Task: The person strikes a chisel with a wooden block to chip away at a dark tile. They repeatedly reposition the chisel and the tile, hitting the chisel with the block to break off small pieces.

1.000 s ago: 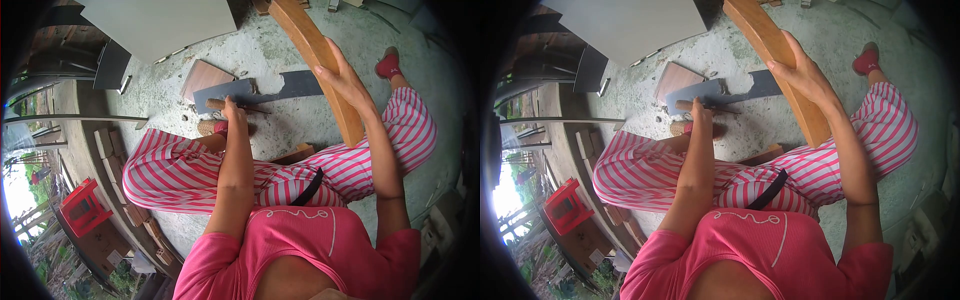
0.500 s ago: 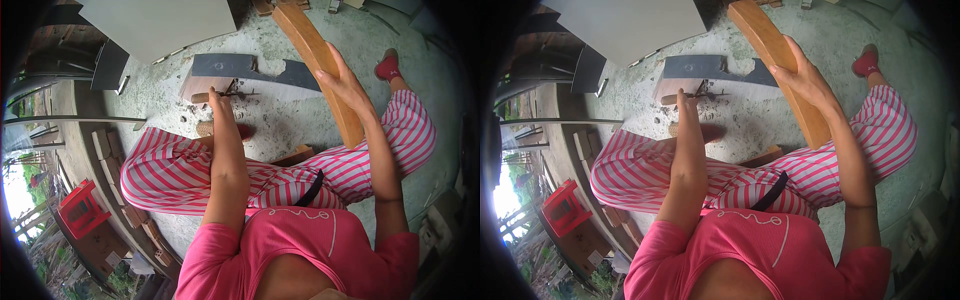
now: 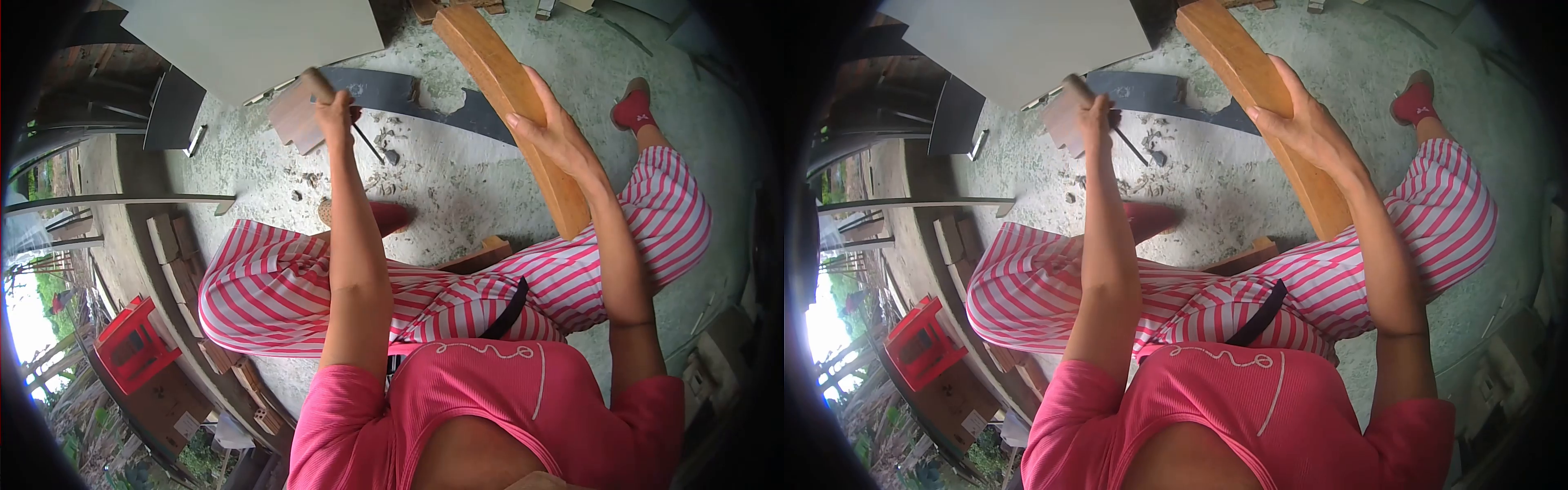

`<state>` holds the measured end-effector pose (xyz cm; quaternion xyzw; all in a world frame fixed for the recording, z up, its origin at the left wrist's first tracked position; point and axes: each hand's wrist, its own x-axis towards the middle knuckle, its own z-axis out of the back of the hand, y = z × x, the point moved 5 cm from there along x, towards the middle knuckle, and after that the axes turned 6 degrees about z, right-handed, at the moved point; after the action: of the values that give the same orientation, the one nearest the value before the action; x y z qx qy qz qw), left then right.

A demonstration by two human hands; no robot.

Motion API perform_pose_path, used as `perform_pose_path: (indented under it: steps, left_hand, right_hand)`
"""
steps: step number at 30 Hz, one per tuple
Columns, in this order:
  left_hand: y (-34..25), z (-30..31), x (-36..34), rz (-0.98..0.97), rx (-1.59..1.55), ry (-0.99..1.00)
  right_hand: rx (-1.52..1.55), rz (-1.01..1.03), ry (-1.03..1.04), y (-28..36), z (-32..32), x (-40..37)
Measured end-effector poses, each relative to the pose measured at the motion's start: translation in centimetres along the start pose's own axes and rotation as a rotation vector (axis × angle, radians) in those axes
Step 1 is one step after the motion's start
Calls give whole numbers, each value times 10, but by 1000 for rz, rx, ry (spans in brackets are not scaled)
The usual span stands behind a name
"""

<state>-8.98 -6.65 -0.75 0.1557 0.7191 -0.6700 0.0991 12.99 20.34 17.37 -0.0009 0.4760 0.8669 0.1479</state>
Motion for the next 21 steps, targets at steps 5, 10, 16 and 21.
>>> perform_pose_path:
  steps: [5,10,16,21]
  left_hand:
    - [60,-131,-47,-323,1452,482]
    - [102,-142,-58,-414,1618,537]
    - [107,-141,-70,-521,1646,513]
    - [115,-137,-95,-438,1731,580]
  right_hand:
    - [-36,32,-58,5,10,-2]
    - [-3,31,-122,-2,24,-6]
    - [-39,54,-142,-7,32,-11]
    - [7,39,-122,-8,28,-11]
